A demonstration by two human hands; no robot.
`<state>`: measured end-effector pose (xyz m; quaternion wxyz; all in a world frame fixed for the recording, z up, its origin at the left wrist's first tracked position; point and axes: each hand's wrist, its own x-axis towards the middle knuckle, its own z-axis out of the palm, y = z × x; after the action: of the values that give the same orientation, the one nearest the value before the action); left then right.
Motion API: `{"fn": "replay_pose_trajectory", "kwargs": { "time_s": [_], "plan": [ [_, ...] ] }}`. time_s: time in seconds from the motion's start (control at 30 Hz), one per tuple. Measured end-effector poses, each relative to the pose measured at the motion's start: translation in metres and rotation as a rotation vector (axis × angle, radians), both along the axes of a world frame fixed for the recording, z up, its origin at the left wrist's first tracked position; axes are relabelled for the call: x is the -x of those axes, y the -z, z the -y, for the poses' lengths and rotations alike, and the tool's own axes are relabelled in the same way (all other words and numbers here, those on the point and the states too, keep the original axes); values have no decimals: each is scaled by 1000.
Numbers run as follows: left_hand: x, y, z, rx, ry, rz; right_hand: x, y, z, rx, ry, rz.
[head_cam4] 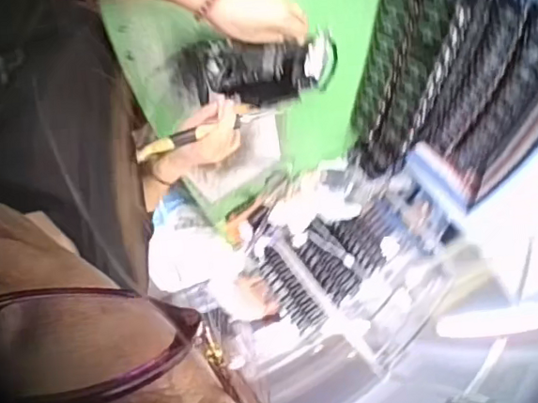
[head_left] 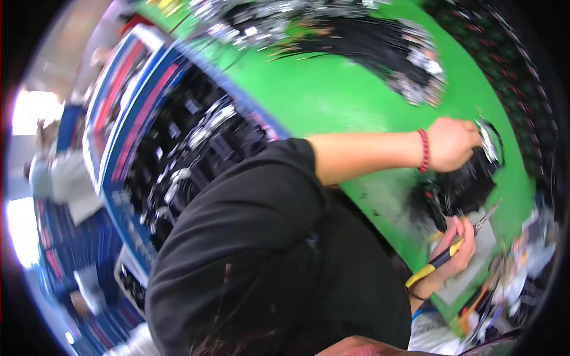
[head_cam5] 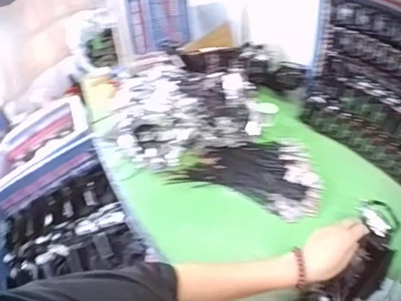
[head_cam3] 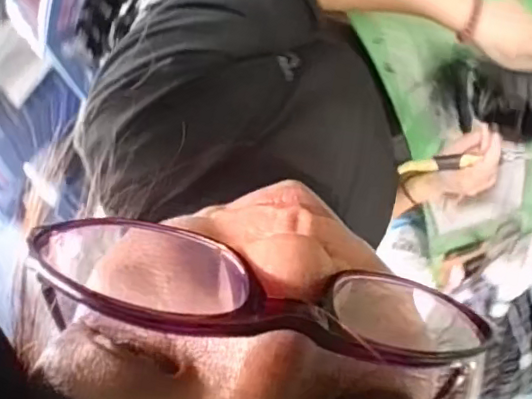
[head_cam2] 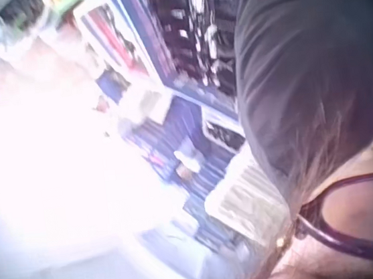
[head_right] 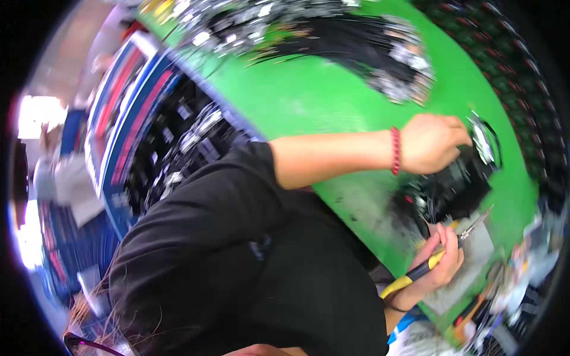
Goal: The person solders wires onto small circuit boards using a soldering iron, attaches wiring inside a toy car body shell, places assembled parts into a plastic crate, and solders additional wires onto circuit boards.
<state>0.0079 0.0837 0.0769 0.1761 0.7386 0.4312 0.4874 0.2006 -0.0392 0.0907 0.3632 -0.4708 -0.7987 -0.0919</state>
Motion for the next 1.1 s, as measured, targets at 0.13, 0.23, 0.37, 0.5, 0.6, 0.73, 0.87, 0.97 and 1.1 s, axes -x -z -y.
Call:
{"fn": "replay_pose_trajectory", "kwargs": {
  "time_s": [0.13,0.23,0.37,0.5,0.6,0.73,0.87,0.97,1.1],
  "plan": [
    [10,8,34,347,-40,83,4,-14,5,82,-120,57],
    [-10,15,32,355,79,44,1,7,7,85,-146,-214],
    [-29,22,10,459,26,-43,-13,48,-6,-134,-30,-152],
    [-45,24,-27,524,60,-237,-8,40,-15,-198,-120,-116],
    [-37,8,-13,410,-34,-164,-6,11,-19,-212,-390,-194],
    [70,-32,31,355,-139,-48,-1,-15,-11,-316,-247,-326],
    [238,-104,203,368,-744,-149,30,-1,-16,-41,-459,-410],
    [307,-108,311,425,-1128,-54,28,14,-21,7,-519,-333],
    [424,-42,552,587,-1797,-222,46,25,-20,113,-535,-420]
  ]
}}
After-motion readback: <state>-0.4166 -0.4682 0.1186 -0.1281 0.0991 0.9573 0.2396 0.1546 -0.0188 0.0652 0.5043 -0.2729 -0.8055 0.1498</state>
